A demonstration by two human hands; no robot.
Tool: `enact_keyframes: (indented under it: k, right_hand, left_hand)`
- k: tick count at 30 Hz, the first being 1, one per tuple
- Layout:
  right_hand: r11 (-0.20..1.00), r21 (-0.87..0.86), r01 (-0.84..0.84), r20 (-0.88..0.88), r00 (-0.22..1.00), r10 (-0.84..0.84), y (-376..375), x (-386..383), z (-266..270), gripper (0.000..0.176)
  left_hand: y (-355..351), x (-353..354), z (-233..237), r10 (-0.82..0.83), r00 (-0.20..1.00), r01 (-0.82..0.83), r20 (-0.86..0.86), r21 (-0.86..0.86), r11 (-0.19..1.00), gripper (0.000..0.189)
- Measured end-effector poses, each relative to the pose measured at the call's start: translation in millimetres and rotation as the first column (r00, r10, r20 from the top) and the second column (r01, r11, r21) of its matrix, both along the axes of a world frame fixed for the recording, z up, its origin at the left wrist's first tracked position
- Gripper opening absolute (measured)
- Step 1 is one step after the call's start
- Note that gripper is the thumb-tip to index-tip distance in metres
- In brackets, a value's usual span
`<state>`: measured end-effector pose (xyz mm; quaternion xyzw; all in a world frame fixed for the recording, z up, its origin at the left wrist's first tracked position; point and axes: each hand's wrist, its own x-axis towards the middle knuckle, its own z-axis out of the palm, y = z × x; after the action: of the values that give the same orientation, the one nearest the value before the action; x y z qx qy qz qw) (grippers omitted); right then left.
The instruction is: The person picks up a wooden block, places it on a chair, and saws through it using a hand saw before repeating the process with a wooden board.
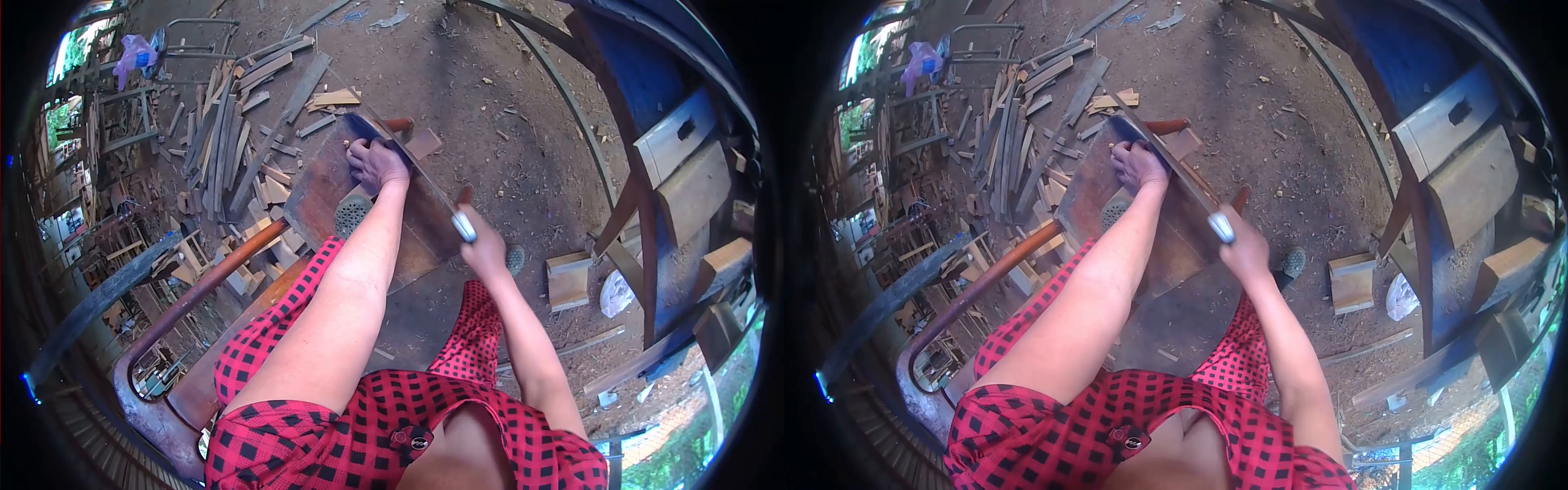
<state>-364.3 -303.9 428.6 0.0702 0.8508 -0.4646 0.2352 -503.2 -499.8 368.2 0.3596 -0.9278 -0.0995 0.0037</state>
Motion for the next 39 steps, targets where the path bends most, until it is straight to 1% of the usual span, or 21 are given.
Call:
enact_keyframes:
  k: [4, 6, 7, 8, 9, 11, 13, 15, 17, 19, 20, 23, 24, 25, 27, 29, 30, 32, 34, 36, 39]
  right_hand:
    - [1.0, -0.006, 0.029, -0.063, 0.998, -0.029, -1.5, 5.5, 4.2, 0.061]
    - [0.997, 0.017, 0.073, -0.1, 0.992, -0.071, 34.9, 69.2, 13.3, 0.059]
    - [0.996, 0.082, 0.038, 0.021, 0.999, -0.04, 54.8, 99.7, 22.4, 0.059]
    - [0.993, 0.105, 0.048, -0.064, 0.997, -0.041, 66.7, 112.5, 40.5, 0.059]
    - [0.994, 0.104, 0.042, -0.057, 0.998, -0.036, 65.8, 113.8, 40.4, 0.059]
    - [0.997, 0.05, 0.055, 0.015, 0.998, -0.056, 55.0, 96.8, 41.1, 0.059]
    - [1.0, 0.017, 0.013, 0.102, 0.995, -0.014, 18.2, 28.7, 20.5, 0.065]
    - [1.0, -0.011, 0.017, 0.027, 0.999, -0.017, -7.4, -8.3, -6.2, 0.066]
    - [1.0, -0.006, 0.001, 0.033, 0.999, -0.001, -9.5, -12.5, -6.6, 0.063]
    - [0.999, 0.04, -0.005, 0.007, 1.0, 0.005, 14.6, 30.1, 6.8, 0.063]
    - [0.998, 0.059, 0.031, -0.019, 0.999, -0.03, 38.9, 72.3, 11.6, 0.064]
    - [0.996, 0.073, 0.054, -0.05, 0.997, -0.05, 71.5, 122.0, 35.4, 0.066]
    - [0.994, 0.084, 0.065, -0.067, 0.996, -0.06, 75.5, 120.4, 43.6, 0.067]
    - [0.995, 0.103, 0.005, 0.048, 0.999, -0.01, 67.0, 105.7, 35.4, 0.068]
    - [0.998, 0.057, -0.014, -0.022, 1.0, 0.016, 29.9, 46.6, 1.8, 0.068]
    - [0.997, 0.042, -0.068, -0.054, 0.996, 0.07, 11.0, 2.5, -20.0, 0.068]
    - [0.998, 0.026, -0.062, -0.06, 0.996, 0.064, 11.3, -4.2, -23.6, 0.066]
    - [0.999, 0.011, -0.041, -0.051, 0.998, 0.041, 19.8, 17.1, -12.7, 0.063]
    - [0.999, 0.041, 0.017, -0.028, 0.999, -0.016, 51.7, 74.1, 3.5, 0.06]
    - [0.997, 0.056, 0.047, -0.002, 0.999, -0.047, 79.8, 122.0, 23.8, 0.059]
    - [0.997, 0.054, 0.054, 0.029, 0.998, -0.055, 68.1, 102.9, 27.3, 0.06]
  left_hand:
    - [2.8, 0.6, 4.6, 0.102, 0.993, -0.094, -0.068, 0.106, 0.99, 0.023]
    - [-0.3, 0.5, 2.4, -0.005, 0.999, 0.003, 0.035, 0.041, 0.999, 0.025]
    - [0.6, -1.6, 3.9, 0.004, 0.999, -0.005, 0.035, 0.043, 0.999, 0.025]
    - [2.5, -2.4, 6.8, 0.002, 0.998, -0.003, 0.057, 0.017, 1.0, 0.025]
    - [4.1, -0.6, 9.2, -0.004, 0.997, 0.005, 0.083, -0.008, 1.0, 0.026]
    - [1.7, 0.7, 4.9, -0.002, 0.998, 0.001, 0.06, 0.017, 1.0, 0.026]
    - [4.3, -3.2, 7.8, -0.006, 1.0, 0.005, 0.027, 0.037, 0.999, 0.027]
    - [8.7, -4.6, 19.0, 0.174, 0.984, -0.165, -0.034, 0.191, 0.968, 0.03]
    - [6.5, -0.5, 14.1, 0.186, 0.983, -0.18, -0.009, 0.207, 0.962, 0.033]
    - [-5.3, 0.2, -6.6, 0.044, 0.999, -0.044, 0.004, 0.087, 0.995, 0.029]
    - [4.1, 0.3, 10.6, -0.008, 0.999, 0.005, 0.046, 0.065, 0.998, 0.024]
    - [6.6, -3.3, 18.7, -0.001, 0.986, -0.002, 0.165, 0.02, 1.0, 0.027]
    - [6.4, -1.6, 16.4, -0.004, 0.986, 0.001, 0.166, 0.023, 1.0, 0.027]
    - [5.2, -0.4, 14.0, -0.004, 0.993, -0.001, 0.114, 0.046, 0.999, 0.029]
    - [5.2, -3.6, 11.5, -0.013, 0.998, 0.01, 0.054, 0.063, 0.998, 0.031]
    - [3.9, -6.6, 8.7, 0.213, 0.974, -0.195, -0.081, 0.186, 0.963, 0.026]
    - [-1.7, -5.3, -1.6, 0.158, 0.984, -0.15, -0.08, 0.096, 0.984, 0.03]
    - [-7.0, 4.5, -8.5, 0.099, 0.995, -0.098, -0.01, 0.055, 0.994, 0.028]
    - [3.6, -1.1, 4.6, -0.001, 0.999, 0.001, 0.046, -0.007, 1.0, 0.023]
    - [5.0, -6.2, 7.8, 0.0, 0.999, 0.0, 0.05, -0.01, 1.0, 0.022]
    - [5.8, -2.6, 9.7, -0.028, 0.997, 0.028, 0.067, -0.007, 1.0, 0.022]
